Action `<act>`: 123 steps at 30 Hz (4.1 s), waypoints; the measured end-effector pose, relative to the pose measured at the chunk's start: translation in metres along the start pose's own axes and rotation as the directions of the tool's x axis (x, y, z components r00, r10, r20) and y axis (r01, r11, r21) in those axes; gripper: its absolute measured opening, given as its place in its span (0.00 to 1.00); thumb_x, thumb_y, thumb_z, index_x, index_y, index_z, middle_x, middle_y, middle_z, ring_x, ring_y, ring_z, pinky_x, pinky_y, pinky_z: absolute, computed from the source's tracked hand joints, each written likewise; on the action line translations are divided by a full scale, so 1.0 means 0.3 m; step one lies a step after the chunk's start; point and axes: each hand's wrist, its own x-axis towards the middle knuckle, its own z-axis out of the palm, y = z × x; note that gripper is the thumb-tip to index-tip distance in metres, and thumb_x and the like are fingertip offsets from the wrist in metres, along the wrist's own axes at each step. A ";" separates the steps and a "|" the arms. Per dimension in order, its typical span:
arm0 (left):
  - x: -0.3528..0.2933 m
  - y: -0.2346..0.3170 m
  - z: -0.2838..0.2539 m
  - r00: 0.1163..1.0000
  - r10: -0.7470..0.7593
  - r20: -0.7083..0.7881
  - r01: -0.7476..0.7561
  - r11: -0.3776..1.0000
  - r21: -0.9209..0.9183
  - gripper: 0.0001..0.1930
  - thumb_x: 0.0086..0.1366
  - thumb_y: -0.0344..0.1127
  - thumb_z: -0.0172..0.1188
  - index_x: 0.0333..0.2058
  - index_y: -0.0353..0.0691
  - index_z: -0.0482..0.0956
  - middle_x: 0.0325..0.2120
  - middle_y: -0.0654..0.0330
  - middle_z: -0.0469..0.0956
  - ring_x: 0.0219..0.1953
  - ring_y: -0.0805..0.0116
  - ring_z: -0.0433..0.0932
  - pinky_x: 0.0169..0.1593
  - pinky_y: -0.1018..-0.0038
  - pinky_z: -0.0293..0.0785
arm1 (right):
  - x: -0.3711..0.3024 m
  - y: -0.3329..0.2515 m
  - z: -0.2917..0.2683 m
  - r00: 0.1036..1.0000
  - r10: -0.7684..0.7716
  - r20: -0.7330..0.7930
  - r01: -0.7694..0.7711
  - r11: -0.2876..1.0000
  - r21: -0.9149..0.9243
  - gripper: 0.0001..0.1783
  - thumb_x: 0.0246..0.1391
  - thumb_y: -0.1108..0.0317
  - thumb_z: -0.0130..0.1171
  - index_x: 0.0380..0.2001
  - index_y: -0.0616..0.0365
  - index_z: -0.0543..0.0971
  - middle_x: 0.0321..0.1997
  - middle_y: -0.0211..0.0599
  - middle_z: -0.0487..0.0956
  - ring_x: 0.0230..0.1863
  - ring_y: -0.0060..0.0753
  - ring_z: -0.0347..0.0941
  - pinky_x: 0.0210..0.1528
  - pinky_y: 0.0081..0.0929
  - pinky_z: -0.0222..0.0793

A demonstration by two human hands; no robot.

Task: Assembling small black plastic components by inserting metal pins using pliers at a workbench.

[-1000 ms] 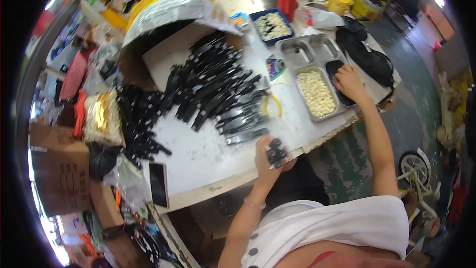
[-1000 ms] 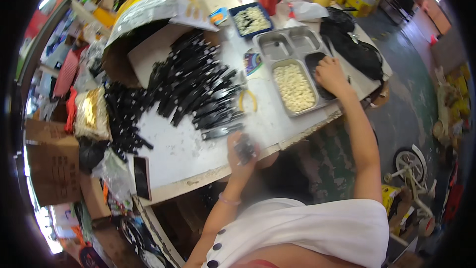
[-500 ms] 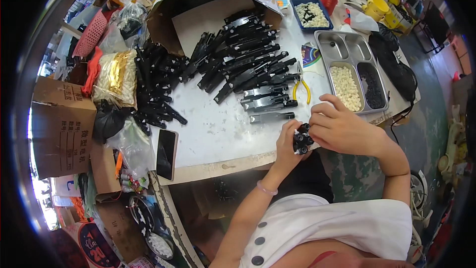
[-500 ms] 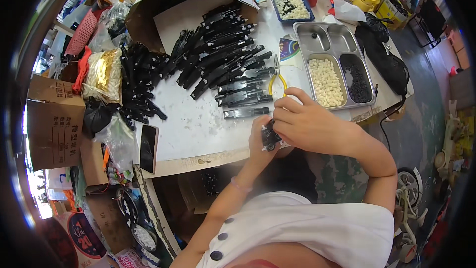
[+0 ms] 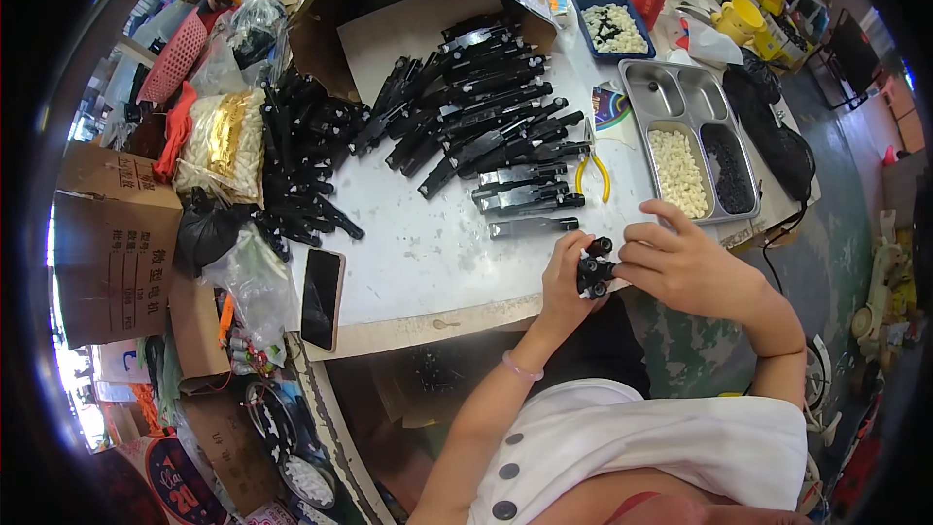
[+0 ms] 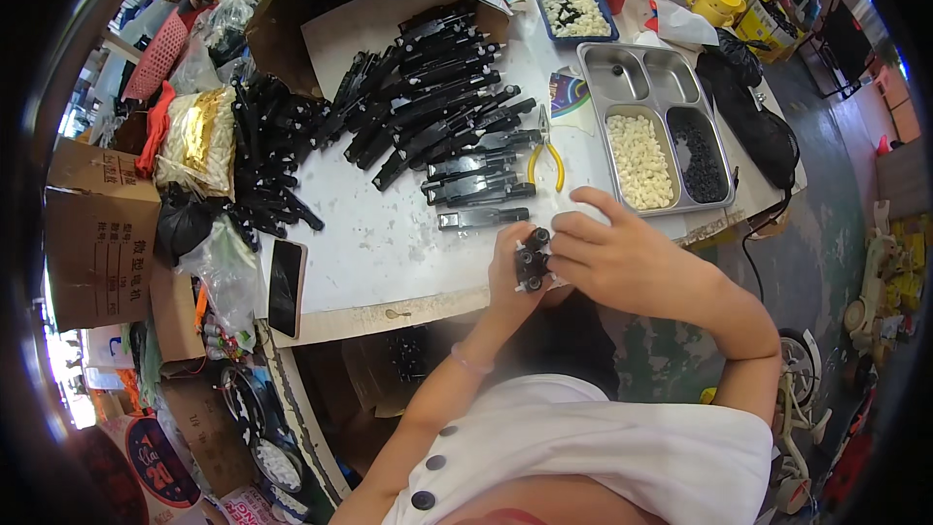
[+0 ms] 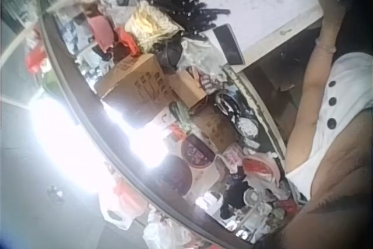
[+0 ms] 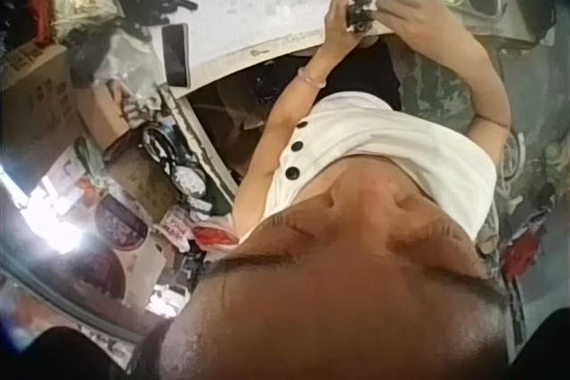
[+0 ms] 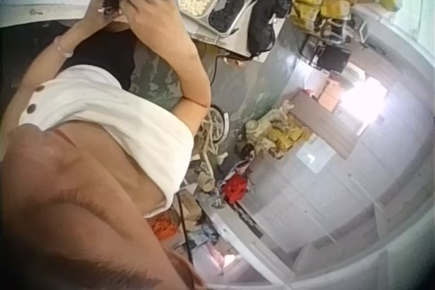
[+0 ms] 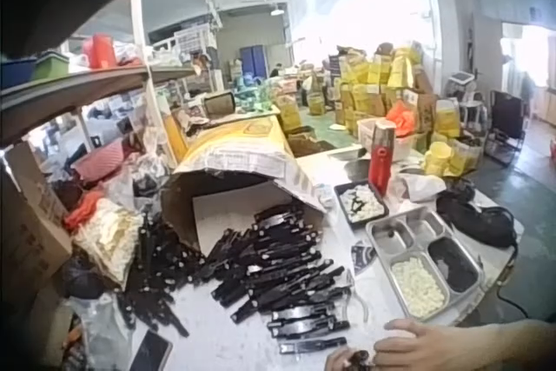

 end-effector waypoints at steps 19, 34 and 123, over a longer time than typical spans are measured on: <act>-0.030 -0.030 0.017 0.999 -0.054 -0.001 0.054 0.998 0.028 0.30 0.47 0.27 0.67 0.50 0.38 0.65 0.43 0.47 0.69 0.42 0.50 0.73 0.45 0.65 0.71 | -0.083 0.044 0.080 0.950 0.128 -0.285 -0.083 0.983 0.165 0.11 0.42 0.69 0.57 0.34 0.45 0.77 0.42 0.26 0.72 0.50 0.32 0.67 0.60 0.44 0.57; -0.010 0.001 0.032 0.999 -0.046 -0.025 0.048 0.993 0.103 0.27 0.47 0.22 0.65 0.47 0.37 0.66 0.40 0.51 0.69 0.40 0.57 0.72 0.44 0.69 0.70 | -0.489 0.514 0.452 0.582 0.782 -0.221 -0.807 0.589 -0.042 0.05 0.41 0.66 0.62 0.24 0.54 0.80 0.34 0.31 0.74 0.49 0.35 0.65 0.55 0.37 0.55; -0.045 -0.042 0.022 0.995 -0.097 0.005 0.097 0.995 -0.015 0.27 0.48 0.27 0.66 0.47 0.36 0.67 0.42 0.47 0.70 0.43 0.50 0.73 0.46 0.66 0.70 | -0.064 0.073 0.106 0.891 0.223 -0.394 -0.144 0.965 0.220 0.11 0.42 0.69 0.59 0.34 0.46 0.79 0.40 0.27 0.73 0.49 0.33 0.65 0.57 0.44 0.58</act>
